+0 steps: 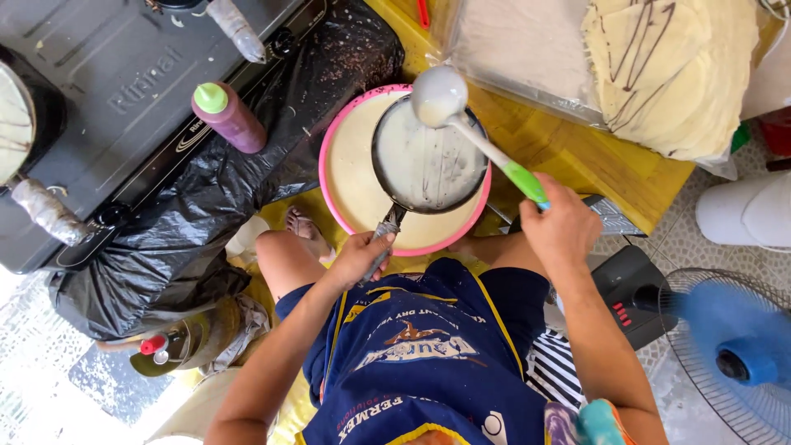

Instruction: Preparing multiple crepes simultaneously by pouring batter, spreading it in pans, and removing them when cooked.

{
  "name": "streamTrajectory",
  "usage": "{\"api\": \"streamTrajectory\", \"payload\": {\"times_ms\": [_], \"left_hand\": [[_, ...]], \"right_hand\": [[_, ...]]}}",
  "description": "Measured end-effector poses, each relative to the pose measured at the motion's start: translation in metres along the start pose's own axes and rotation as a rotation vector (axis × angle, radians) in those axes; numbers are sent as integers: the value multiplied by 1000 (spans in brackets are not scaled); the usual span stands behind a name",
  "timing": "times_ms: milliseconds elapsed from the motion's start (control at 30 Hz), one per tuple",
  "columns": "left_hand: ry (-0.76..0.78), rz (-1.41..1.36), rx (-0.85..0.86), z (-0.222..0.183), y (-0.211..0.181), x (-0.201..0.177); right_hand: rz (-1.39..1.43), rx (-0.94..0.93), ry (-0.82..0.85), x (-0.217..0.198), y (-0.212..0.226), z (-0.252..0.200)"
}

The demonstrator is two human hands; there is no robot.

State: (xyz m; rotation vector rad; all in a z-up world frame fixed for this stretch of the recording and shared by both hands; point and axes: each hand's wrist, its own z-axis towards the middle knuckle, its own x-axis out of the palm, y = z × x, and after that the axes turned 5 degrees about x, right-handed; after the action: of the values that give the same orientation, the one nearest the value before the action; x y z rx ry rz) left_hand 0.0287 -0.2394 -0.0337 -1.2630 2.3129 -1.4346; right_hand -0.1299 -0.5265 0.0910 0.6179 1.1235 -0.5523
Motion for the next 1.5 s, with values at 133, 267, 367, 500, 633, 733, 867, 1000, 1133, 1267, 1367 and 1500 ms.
{"api": "streamTrajectory", "payload": {"times_ms": [133,267,367,500,633,733,867,1000,1133,1267,1367,1500], "left_hand": [[27,-71,13,-7,-1,7],[35,-129,33,-9,-7,15],[15,-178,47,-11,-10,13],[-85,-124,33,-8,-12,-2],[-203,341,-39,-24,-57,-33],[-332,1154,-8,-37,-78,-48],[-680,1857,576,-71,-93,-42],[-842,2046,935,-81,-100,-34],[-910,2081,987,-64,-86,-39],[-905,2046,983,-38,-47,-54],[-886,2000,986,-30,-43,-52],[-807,1941,917,-29,-44,-52]], "right_hand": [[-115,-73,-107,-4,-15,-8],[-4,-80,-94,-6,-8,-9],[40,-53,-64,0,-21,-12],[94,114,112,0,-29,-19],[82,219,235,2,-35,-9],[91,256,325,17,-38,-4],[-162,32,457,39,-36,-10],[-302,-135,496,62,-40,-19],[-339,-185,498,59,-26,-27],[-335,-224,562,43,-7,-34],[-345,-209,622,13,19,-33],[-319,-137,721,51,18,-48]]}}
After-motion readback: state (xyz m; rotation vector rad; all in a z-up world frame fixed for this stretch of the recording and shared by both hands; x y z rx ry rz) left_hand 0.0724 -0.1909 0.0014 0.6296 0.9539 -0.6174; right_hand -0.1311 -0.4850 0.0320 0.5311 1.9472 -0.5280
